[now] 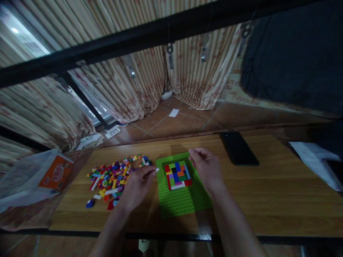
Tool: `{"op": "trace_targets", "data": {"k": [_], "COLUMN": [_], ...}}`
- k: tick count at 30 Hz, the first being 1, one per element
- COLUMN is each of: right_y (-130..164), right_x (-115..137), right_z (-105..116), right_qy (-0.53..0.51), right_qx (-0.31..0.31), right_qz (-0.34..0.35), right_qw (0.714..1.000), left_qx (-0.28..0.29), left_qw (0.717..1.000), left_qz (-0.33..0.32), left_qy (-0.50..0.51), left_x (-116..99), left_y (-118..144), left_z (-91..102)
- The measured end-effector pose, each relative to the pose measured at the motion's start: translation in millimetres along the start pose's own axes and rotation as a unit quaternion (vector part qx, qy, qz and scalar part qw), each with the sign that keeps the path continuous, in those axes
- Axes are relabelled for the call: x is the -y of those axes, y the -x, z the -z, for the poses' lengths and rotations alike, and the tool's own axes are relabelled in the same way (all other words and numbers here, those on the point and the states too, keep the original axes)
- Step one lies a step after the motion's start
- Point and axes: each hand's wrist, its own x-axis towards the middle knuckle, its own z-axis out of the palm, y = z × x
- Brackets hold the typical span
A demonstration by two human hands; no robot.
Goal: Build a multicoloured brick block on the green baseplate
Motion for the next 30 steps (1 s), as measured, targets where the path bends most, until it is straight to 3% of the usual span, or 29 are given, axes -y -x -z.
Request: {"op": "trace_targets", "data": {"k": [5,12,22,30], "right_y": [4.0,3.7,4.4,4.5], "right_x": [4.6,3.6,3.3,2.8], "right_z": [-1.9,-1.0,-0.6,0.1], "right_qy": [0.035,0.058,0.059,0.065], "right_qx": [0.01,0.027,0.026,0.033], "right_qz": [0.004,0.018,0.017,0.016], "right_qw": [0.999,0.998,0.998,0.997], "left_qx": [-0.019,-0.071,-0.068,-0.04], "left_qw": [0.999,0.992,0.983,0.986], "left_qz": [0.019,0.027,0.033,0.057], "left_qy": [0.02,-0.097,-0.168,-0.151], "left_x": [-17.1,-21.2,-31.3,-35.0], "left_y": [4.0,4.2,3.3,-0.6], "left_z": [-30.9,-55.9,-63.5,-64.9]}}
